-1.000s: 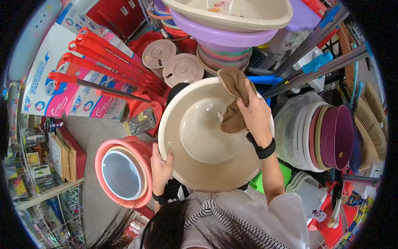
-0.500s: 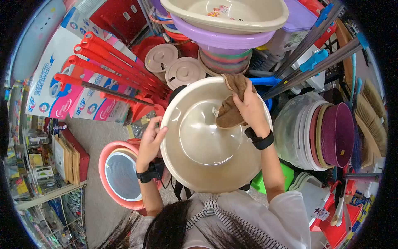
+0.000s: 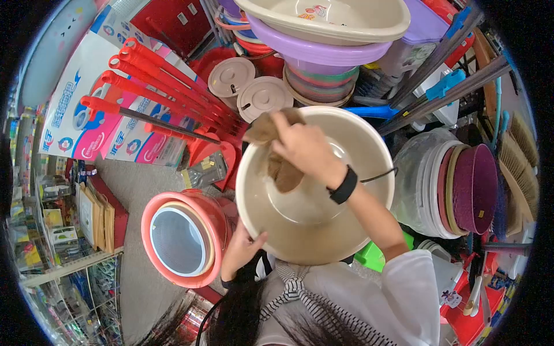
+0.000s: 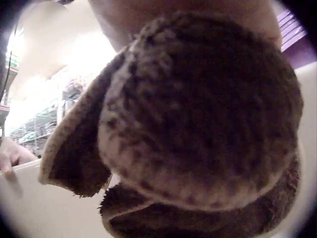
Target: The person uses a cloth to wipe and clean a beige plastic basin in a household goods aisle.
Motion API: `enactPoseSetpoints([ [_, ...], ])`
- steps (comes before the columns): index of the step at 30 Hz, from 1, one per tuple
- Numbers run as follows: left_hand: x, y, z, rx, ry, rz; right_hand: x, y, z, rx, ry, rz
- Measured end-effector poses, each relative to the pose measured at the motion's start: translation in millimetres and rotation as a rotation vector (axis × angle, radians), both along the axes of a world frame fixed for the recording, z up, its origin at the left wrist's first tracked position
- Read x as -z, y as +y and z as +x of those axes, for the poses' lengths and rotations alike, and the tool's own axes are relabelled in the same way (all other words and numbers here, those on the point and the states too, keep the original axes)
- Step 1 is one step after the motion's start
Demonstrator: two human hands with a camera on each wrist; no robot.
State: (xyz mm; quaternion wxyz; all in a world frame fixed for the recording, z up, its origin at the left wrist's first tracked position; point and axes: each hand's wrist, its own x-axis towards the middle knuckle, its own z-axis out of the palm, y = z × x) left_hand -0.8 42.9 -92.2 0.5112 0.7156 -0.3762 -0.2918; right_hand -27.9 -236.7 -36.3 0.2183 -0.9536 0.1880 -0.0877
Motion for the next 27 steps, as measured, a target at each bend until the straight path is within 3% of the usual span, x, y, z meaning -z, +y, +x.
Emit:
enactPoseSetpoints([
  [2, -17.2, 10.8, 13.4, -0.069, 0.069, 0.176, -1.9, 17.5, 9.0, -0.084, -0.022, 0.017],
  [4, -17.1, 11.2, 24.4, -0.207, 0.221, 0.06, -2.3, 33.4, 18.0, -0.169, -0.043, 0.036],
  [5, -13.3, 9.7, 33.0, -0.206, 0.109, 0.034, -0.9, 41.0, 23.3, -0.233, -0.07, 0.028],
  [9, -19.2, -2.4, 58.7, -0.175, 0.074, 0.168, 16.9, 73.4, 28.7, -0.368, -0.126, 0.002],
  [11, -29.7, -13.1, 56.7, -0.228, 0.115, 0.233, 23.6, 71.3, 28.1, -0.312, -0.137, -0.018],
  [14, -7.6, -4.3, 46.7, -0.293, 0.044, 0.159, 17.1, 53.6, 20.0, -0.2, -0.11, 0.006],
  [16, -7.0, -5.9, 41.4, -0.307, 0.06, 0.143, 15.3, 31.7, 13.8, 0.044, -0.087, -0.106],
  [18, -5.5, -9.0, 37.7, -0.334, 0.074, 0.096, 9.4, 9.0, 3.9, 0.151, -0.066, -0.138],
  [24, -16.4, -30.8, 38.3, -0.33, -0.039, 0.215, 13.0, 22.8, 9.6, 0.188, -0.11, -0.069],
  [27, -18.5, -37.5, 32.9, -0.342, -0.05, 0.252, 18.5, 62.9, 16.3, -0.03, -0.098, 0.054],
])
